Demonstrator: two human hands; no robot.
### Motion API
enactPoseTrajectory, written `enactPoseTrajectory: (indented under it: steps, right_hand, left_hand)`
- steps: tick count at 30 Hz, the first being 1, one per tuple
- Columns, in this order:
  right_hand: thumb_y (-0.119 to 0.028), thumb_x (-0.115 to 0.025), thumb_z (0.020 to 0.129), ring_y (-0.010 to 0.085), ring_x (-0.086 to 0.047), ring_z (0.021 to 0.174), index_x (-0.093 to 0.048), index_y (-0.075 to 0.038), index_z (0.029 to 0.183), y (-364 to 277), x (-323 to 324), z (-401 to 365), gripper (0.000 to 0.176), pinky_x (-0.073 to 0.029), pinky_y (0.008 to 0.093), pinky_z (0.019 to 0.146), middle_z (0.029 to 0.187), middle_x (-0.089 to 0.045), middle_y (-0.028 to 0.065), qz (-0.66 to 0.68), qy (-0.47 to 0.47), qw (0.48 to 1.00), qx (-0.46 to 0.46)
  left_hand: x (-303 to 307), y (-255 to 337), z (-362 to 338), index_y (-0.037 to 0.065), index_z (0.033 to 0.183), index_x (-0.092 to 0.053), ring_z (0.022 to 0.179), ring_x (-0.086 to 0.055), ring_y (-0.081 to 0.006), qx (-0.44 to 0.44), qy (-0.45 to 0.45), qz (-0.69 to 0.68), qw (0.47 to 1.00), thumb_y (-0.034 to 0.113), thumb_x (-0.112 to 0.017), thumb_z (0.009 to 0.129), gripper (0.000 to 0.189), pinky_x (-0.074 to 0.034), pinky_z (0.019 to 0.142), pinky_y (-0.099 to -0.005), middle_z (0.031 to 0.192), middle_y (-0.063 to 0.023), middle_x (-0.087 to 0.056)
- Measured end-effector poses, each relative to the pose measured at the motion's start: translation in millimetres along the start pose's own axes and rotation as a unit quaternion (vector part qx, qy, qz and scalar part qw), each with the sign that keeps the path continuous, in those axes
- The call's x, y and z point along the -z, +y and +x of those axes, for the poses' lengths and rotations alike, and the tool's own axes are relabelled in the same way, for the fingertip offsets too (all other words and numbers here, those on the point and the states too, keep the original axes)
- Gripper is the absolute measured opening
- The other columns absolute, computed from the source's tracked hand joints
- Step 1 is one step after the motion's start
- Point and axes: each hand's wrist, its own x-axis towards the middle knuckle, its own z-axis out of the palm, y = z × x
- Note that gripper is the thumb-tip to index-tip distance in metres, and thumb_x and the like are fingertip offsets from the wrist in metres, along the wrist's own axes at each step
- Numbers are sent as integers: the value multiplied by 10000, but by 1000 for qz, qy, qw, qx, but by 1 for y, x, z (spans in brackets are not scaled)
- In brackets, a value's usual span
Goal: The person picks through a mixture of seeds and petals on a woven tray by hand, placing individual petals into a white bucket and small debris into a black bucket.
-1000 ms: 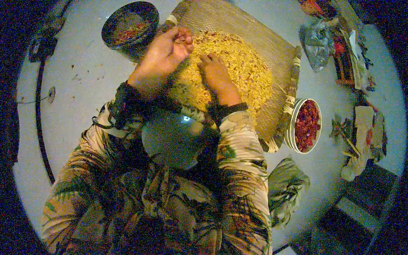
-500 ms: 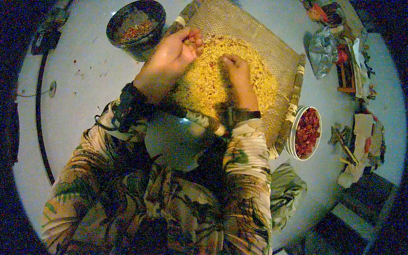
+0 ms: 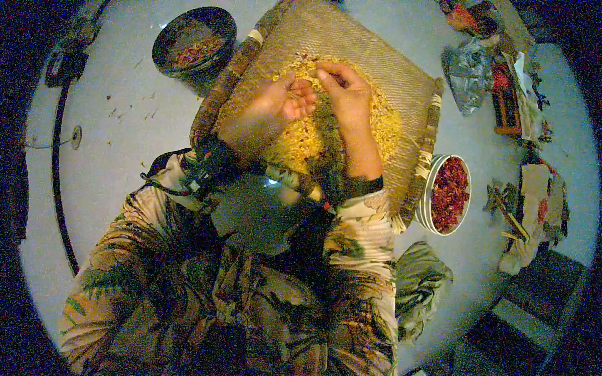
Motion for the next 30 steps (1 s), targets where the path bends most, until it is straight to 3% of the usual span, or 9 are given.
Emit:
enactPoseTrajectory:
  steps: [3, 9, 13, 14, 21, 24, 27, 30]
  right_hand:
    - [-144, -573, 798, 110, -557, 803, -624, -37, 957, -12, -6, -7, 199, -438, 247, 738, 860, -626, 35, -7, -26, 1000, -7]
    - [-209, -548, 820, 125, -553, 856, -625, -37, 963, 42, 30, 10, 237, -419, 251, 788, 913, -625, 65, -119, 77, 990, -3]
    - [-210, -570, 807, 154, -560, 859, -591, -8, 999, 78, 56, 13, 279, -425, 264, 780, 954, -611, 79, -118, 125, 984, -55]
    - [-204, -581, 798, 176, -562, 868, -577, 7, 1006, 79, 62, 13, 296, -432, 274, 774, 968, -605, 98, -119, 121, 980, -99]
    - [-308, -586, 771, 253, -558, 920, -531, 19, 1066, 104, 81, 28, 444, -426, 325, 814, 1020, -576, 176, -256, 66, 958, -109]
    - [-405, -598, 743, 290, -527, 1000, -522, 9, 1090, 124, 95, 46, 546, -397, 343, 853, 1062, -557, 184, -432, 42, 897, -88]
    - [-485, -559, 735, 315, -498, 1041, -493, -2, 1132, 137, 95, 57, 628, -379, 364, 878, 1116, -518, 208, -406, 25, 903, -139]
    - [-529, -525, 733, 316, -483, 1059, -468, -5, 1160, 140, 82, 66, 678, -368, 364, 892, 1138, -495, 221, -454, 11, 882, -127]
  left_hand:
    - [-5, -4, -1, 8, 943, -455, 795, -536, -222, -25, 22, -21, 999, 285, -358, 910, 295, -461, 735, -334, 825, -93, -531]
    - [-4, 3, -4, 19, 893, -466, 731, -511, -154, -64, 9, 30, 997, 223, -375, 902, 224, -447, 724, -281, 812, -60, -504]
    - [-10, 19, -17, 34, 863, -476, 700, -476, -115, -110, -17, 87, 990, 178, -400, 887, 165, -427, 685, -236, 774, -37, -484]
    - [-11, 21, -18, 37, 857, -478, 701, -472, -112, -121, -15, 68, 990, 172, -408, 883, 154, -423, 674, -230, 763, -33, -480]
    - [-19, 39, -15, 35, 833, -493, 690, -467, -121, -143, 30, -5, 989, 143, -458, 855, 115, -423, 633, -255, 749, -29, -478]
    - [-13, 38, -3, 28, 851, -501, 671, -472, -129, -116, 35, -18, 992, 137, -468, 848, 114, -424, 613, -268, 745, -32, -487]
    - [-13, 41, -5, 20, 877, -507, 660, -474, -131, -123, 19, 1, 992, 135, -470, 847, 125, -419, 599, -264, 739, -33, -489]
    - [-18, 42, -9, 14, 898, -505, 653, -472, -128, -132, 27, 21, 991, 137, -466, 849, 138, -420, 594, -258, 740, -33, -488]
